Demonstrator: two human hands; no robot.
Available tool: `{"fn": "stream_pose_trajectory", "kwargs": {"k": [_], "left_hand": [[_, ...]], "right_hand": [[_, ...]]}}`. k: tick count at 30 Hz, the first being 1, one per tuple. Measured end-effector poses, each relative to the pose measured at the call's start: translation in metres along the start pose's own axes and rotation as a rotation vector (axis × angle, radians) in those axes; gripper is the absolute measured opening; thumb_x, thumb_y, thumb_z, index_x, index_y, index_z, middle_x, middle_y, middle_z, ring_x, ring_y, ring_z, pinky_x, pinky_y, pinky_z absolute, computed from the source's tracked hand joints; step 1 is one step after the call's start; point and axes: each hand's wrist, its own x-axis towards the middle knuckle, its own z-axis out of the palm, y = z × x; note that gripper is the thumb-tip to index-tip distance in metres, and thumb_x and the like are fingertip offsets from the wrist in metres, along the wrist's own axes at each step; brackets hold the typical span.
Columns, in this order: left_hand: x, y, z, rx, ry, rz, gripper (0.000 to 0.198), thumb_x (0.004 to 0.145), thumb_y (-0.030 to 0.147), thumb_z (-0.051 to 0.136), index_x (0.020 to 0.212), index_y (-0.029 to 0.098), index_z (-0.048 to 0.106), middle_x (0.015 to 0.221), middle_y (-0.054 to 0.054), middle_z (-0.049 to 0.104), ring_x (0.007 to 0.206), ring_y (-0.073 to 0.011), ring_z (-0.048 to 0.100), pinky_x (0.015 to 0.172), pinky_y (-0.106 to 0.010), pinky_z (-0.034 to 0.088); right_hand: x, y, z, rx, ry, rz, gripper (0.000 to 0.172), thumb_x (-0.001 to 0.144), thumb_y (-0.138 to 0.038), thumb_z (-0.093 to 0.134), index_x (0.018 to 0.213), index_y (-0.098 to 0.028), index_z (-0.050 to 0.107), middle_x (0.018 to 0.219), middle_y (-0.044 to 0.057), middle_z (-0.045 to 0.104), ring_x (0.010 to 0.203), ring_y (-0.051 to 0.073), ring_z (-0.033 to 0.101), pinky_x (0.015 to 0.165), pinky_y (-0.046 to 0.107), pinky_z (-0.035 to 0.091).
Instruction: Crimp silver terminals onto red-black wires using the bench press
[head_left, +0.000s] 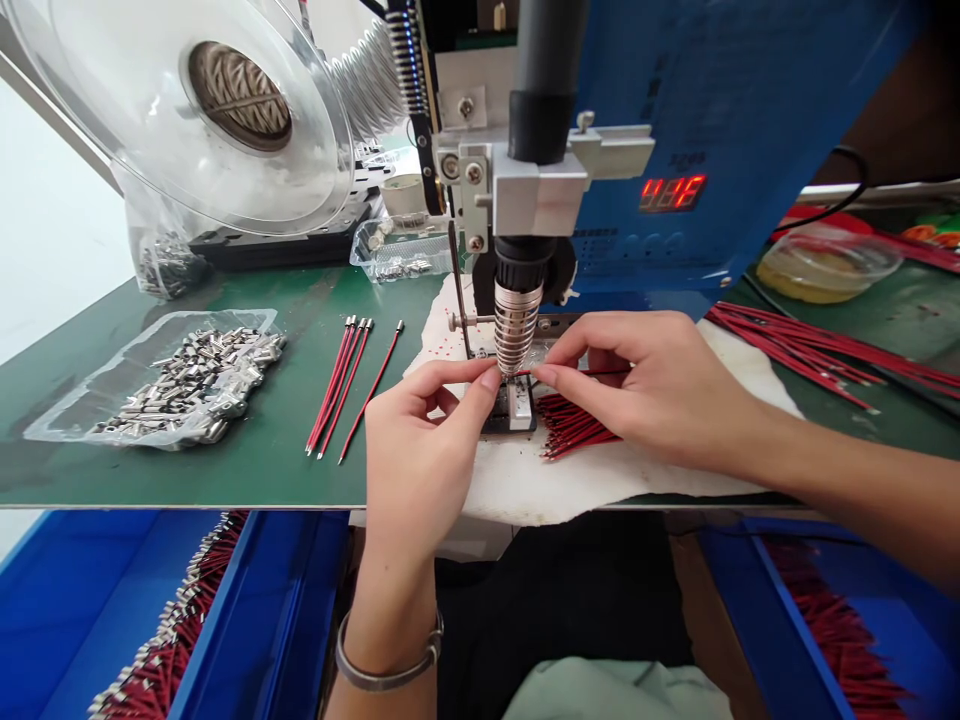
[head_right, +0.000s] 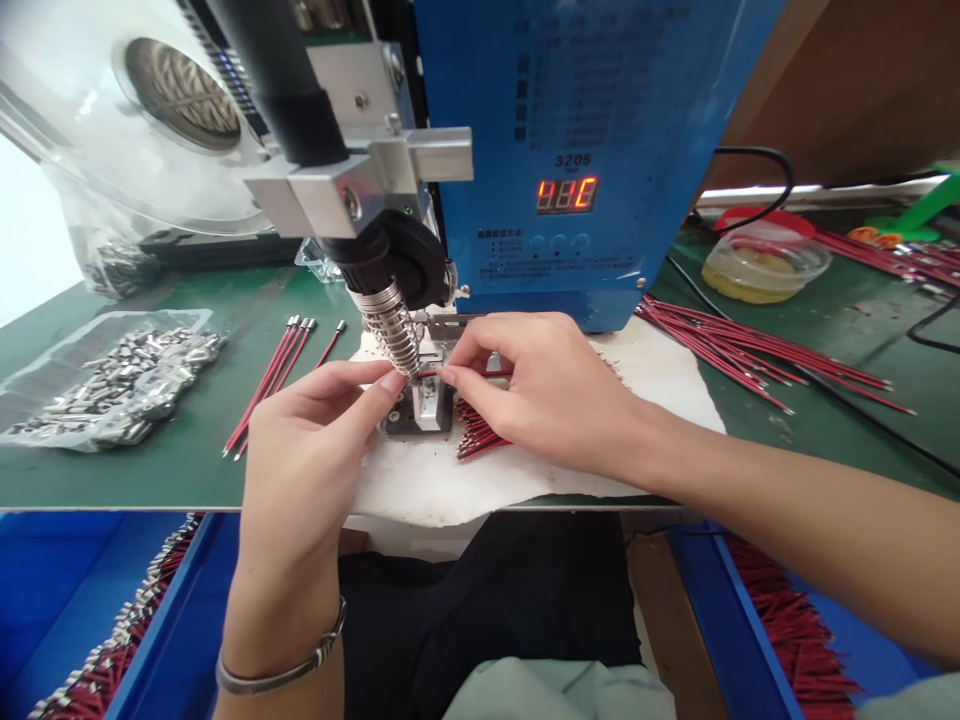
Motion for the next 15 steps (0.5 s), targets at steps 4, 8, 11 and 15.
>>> {"fn": "stream_pose_trajectory", "kwargs": {"k": [4, 8, 11, 15], "left_hand": [[0.0001, -0.0007, -0.0004, 0.004, -0.002, -0.006, 0.015, 0.081, 0.038, 0.078, 0.085, 0.024, 0.080, 0.067, 0.000, 0.064, 0.058, -0.0106, 0.046, 0.054, -0.024, 0.035], [0.0000, -0.0010, -0.0003, 0.003, 0.000, -0.013, 0.015, 0.081, 0.039, 0.078, 0.085, 0.025, 0.080, 0.066, 0.001, 0.063, 0.059, -0.0105, 0.045, 0.055, -0.023, 0.035], [-0.0003, -0.0005, -0.0003, 0.014, 0.003, -0.019, 0.013, 0.081, 0.039, 0.078, 0.085, 0.026, 0.080, 0.064, 0.001, 0.061, 0.058, -0.0100, 0.044, 0.054, -0.023, 0.034], [-0.0014, 0.0002, -0.0010, 0.015, -0.002, -0.027, 0.014, 0.081, 0.040, 0.078, 0.085, 0.026, 0.080, 0.065, 0.001, 0.062, 0.059, -0.0102, 0.045, 0.054, -0.023, 0.034]], "right_hand": [[-0.0004, 0.0005, 0.0002, 0.000, -0.006, 0.006, 0.015, 0.091, -0.031, 0.066, 0.082, -0.021, 0.072, 0.074, -0.002, 0.070, 0.051, 0.009, 0.052, 0.056, 0.030, 0.043], [-0.0002, 0.0002, 0.0003, -0.001, -0.010, 0.010, 0.016, 0.091, -0.033, 0.066, 0.081, -0.021, 0.072, 0.074, -0.002, 0.071, 0.052, 0.010, 0.053, 0.056, 0.030, 0.042], [-0.0003, -0.0007, 0.0006, 0.003, -0.010, 0.009, 0.017, 0.091, -0.033, 0.066, 0.082, -0.021, 0.072, 0.075, -0.001, 0.071, 0.054, 0.011, 0.054, 0.056, 0.030, 0.043], [-0.0006, -0.0010, 0.0009, 0.006, -0.012, 0.016, 0.017, 0.091, -0.033, 0.066, 0.082, -0.021, 0.072, 0.076, -0.001, 0.072, 0.055, 0.011, 0.055, 0.057, 0.030, 0.043]]}}
